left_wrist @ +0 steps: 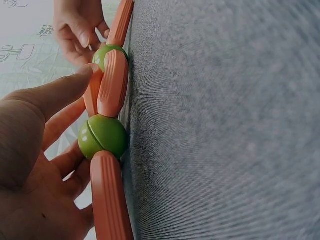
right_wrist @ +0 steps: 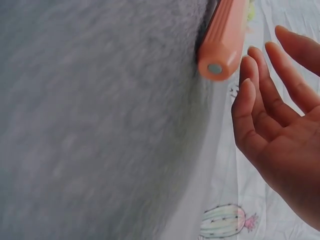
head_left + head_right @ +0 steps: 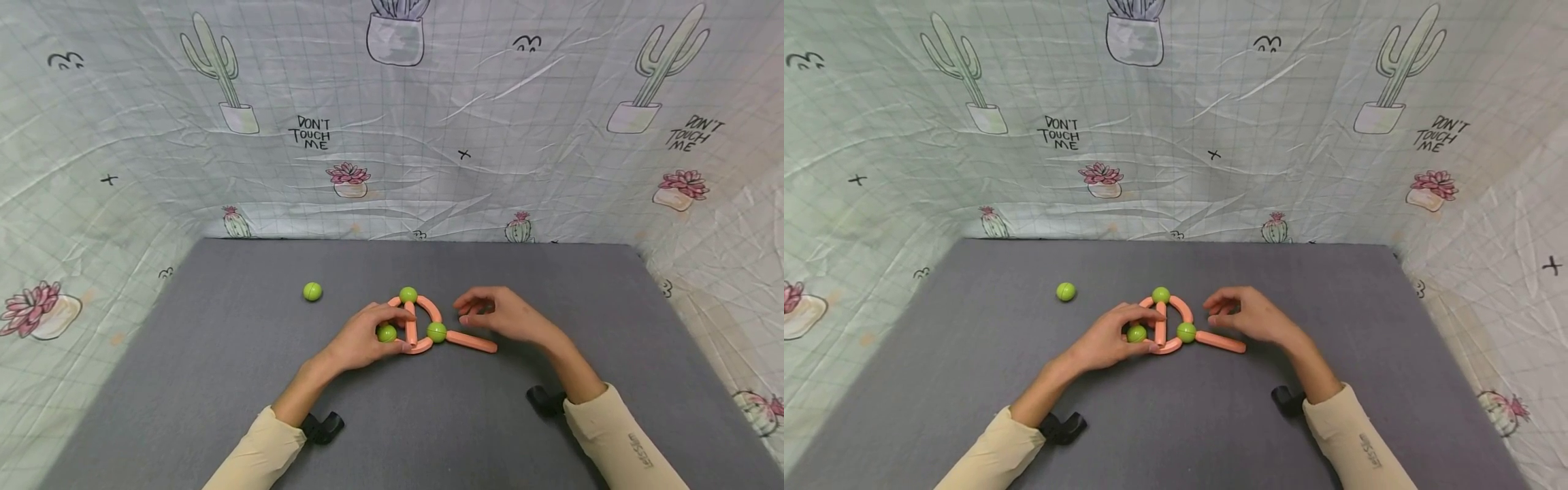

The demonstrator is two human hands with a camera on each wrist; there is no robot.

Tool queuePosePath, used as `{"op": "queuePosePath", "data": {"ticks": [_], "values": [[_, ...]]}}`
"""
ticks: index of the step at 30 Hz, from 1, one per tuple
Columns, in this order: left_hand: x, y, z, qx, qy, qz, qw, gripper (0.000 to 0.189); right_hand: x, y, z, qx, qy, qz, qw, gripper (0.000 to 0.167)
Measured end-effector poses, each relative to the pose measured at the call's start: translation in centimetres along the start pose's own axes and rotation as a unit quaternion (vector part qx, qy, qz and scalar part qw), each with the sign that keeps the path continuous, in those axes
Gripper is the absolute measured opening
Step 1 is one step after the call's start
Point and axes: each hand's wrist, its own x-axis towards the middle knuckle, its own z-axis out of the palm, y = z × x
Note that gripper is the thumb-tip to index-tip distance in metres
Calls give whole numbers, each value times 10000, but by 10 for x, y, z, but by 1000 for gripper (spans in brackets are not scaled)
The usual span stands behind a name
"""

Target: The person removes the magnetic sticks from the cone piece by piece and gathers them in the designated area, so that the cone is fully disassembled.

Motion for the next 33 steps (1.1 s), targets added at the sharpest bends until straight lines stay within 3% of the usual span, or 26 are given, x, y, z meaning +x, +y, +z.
{"op": "queuePosePath", "data": {"ticks": [15,33], "values": [[-4,0,4,7,-199,181,9996,41,27,-16,18,-2,-37,-253,9997,26],[2,1,5,214,-53,147,9996,43,53,-26,24,-31,-29,-305,9995,28]]}}
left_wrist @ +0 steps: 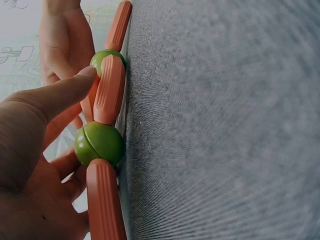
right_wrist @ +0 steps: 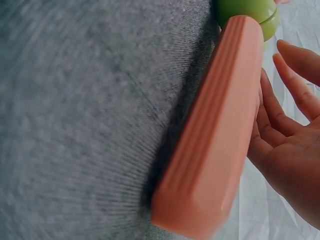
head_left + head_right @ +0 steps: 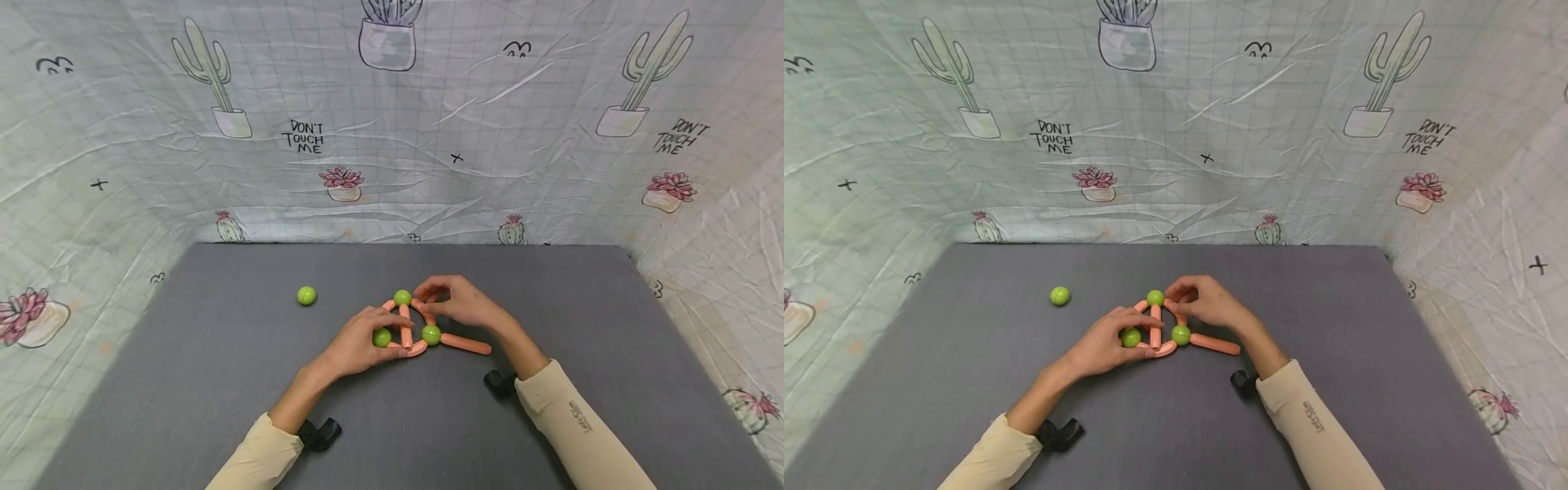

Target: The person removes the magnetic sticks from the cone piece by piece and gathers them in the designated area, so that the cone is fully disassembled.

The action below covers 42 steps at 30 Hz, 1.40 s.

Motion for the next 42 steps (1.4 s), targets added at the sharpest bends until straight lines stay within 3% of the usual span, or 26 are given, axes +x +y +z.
{"op": "queuePosePath", "data": {"ticks": [16,22,42], "values": [[1,-1,3,-134,85,59,9999,42,14,4,11,-34,-125,-55,9999,45],[2,-2,3,-205,57,-52,9998,42,19,2,14,-36,-219,1,9998,44],[6,1,3,-1370,318,-621,9881,45,28,3,17,-306,-40,-55,9995,37]]}}
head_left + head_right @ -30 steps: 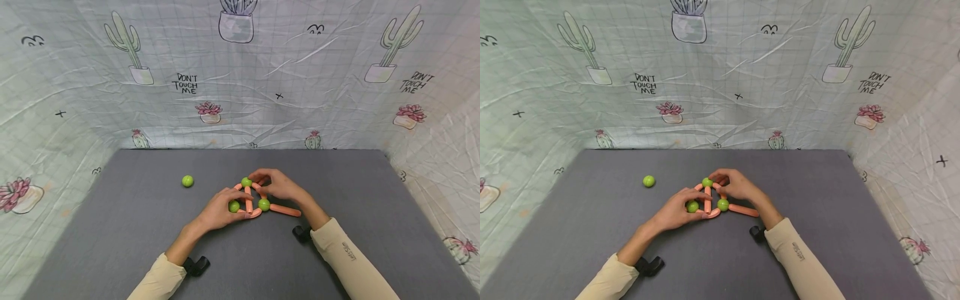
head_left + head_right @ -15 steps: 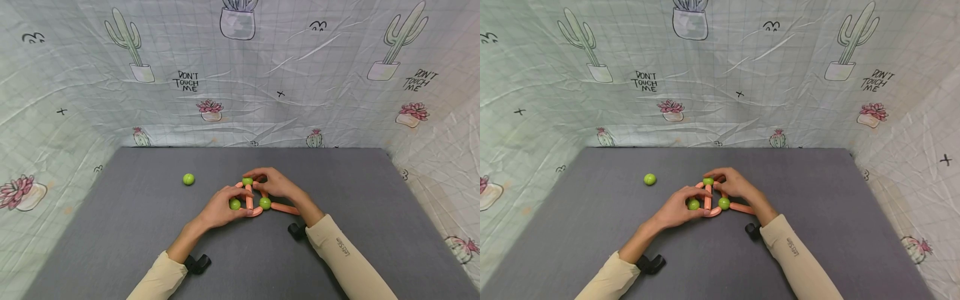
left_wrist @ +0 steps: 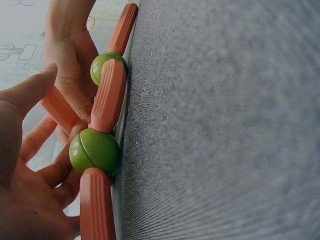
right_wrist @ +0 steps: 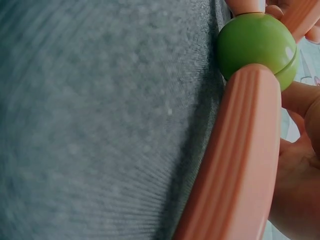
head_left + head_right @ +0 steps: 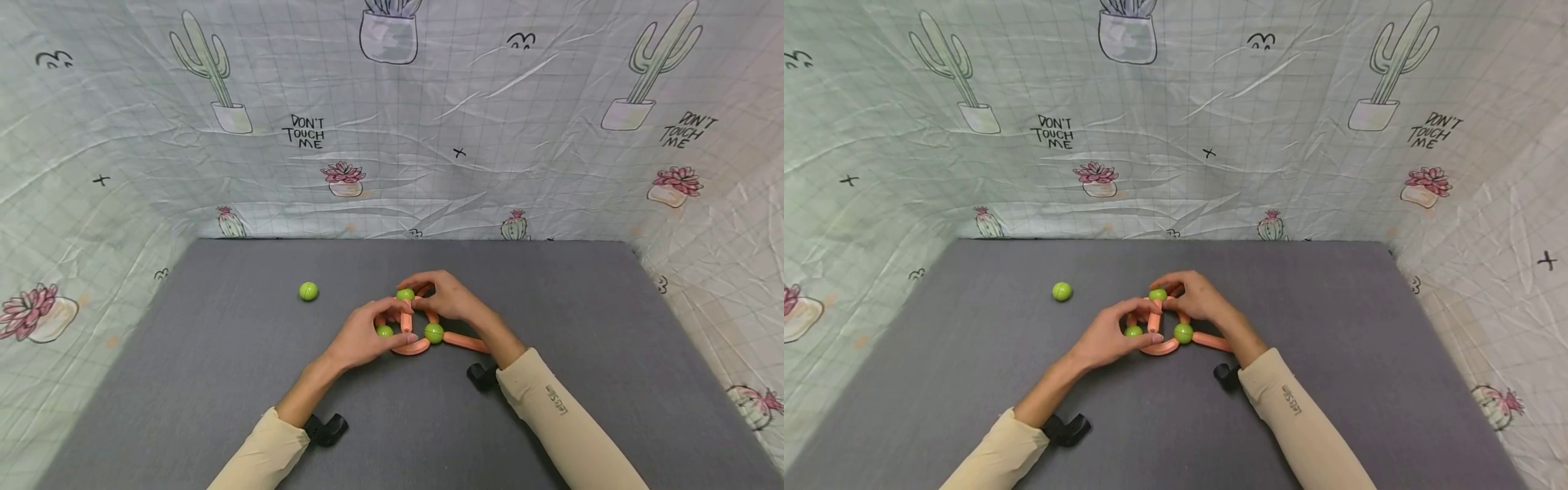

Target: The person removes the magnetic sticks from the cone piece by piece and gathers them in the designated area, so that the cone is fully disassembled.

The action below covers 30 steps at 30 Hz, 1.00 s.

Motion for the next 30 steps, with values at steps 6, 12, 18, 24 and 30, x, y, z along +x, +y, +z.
{"op": "queuePosePath", "data": {"ticks": [6,12,18,24,30], "values": [[1,1,-3,-62,115,-149,9998,41,1,-3,-1,-51,30,15,10000,37],[0,2,-14,-263,272,-194,9991,39,3,-3,-1,-104,10,70,9999,38],[0,1,-27,-277,489,-229,9982,39,4,-2,-1,-64,5,148,9999,39],[2,-1,-35,-406,660,-270,9966,36,3,-1,-1,-28,-15,154,9999,40],[8,-4,-41,-283,1093,-255,9933,33,3,-2,-2,-10,-35,253,9997,42]]}}
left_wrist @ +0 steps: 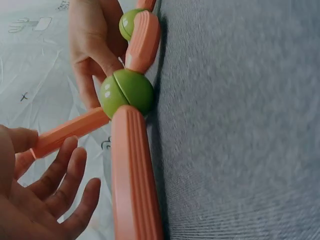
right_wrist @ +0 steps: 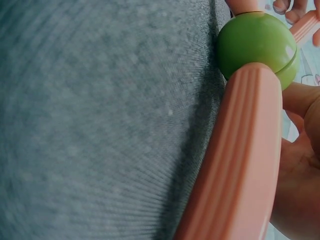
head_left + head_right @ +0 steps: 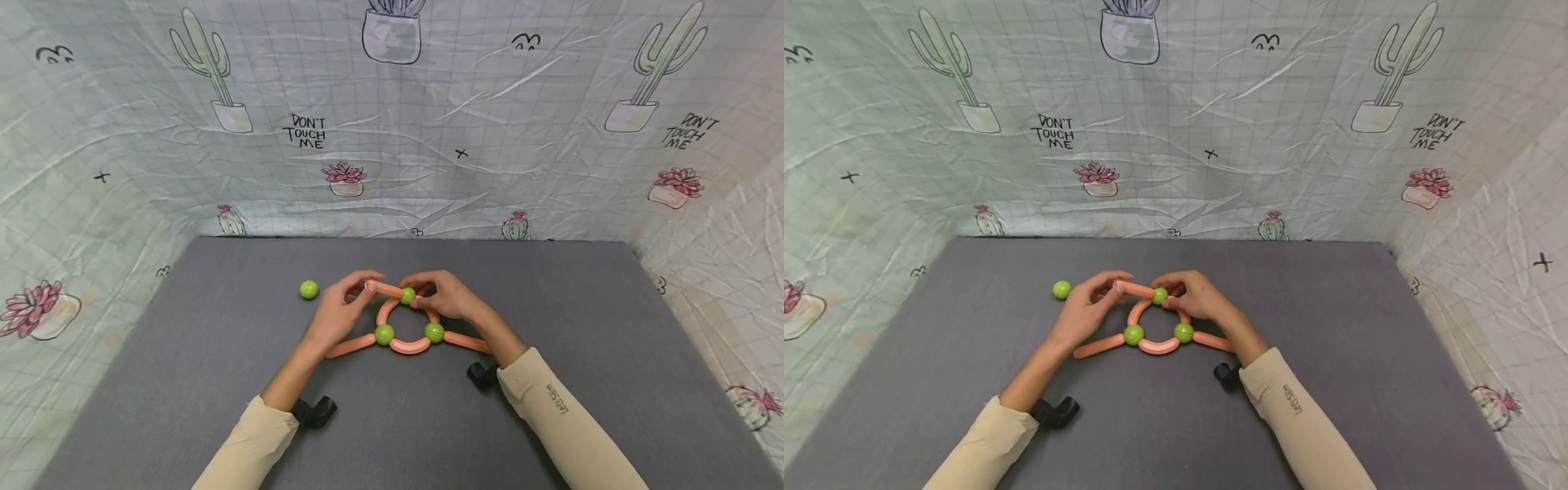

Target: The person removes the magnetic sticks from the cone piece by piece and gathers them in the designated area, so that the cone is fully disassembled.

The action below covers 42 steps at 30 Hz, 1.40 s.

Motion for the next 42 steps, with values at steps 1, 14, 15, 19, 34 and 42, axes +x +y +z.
{"op": "queuePosePath", "data": {"ticks": [1,14,15,19,34,42], "values": [[1,-1,0,18,56,9,10000,32,0,0,0,2,-3,30,10000,42],[7,-4,-4,419,8,-308,9986,31,2,-5,1,36,-14,225,9997,41],[8,-4,-4,440,-9,-316,9985,32,3,-6,1,36,-11,243,9997,40],[9,-4,-3,537,-107,-244,9982,33,3,-8,2,54,49,331,9994,37],[14,-7,2,859,-360,-150,9955,24,7,-11,7,-308,-17,270,9992,37],[13,-10,1,676,-325,-216,9970,24,8,-11,8,-457,-47,65,9989,36]]}}
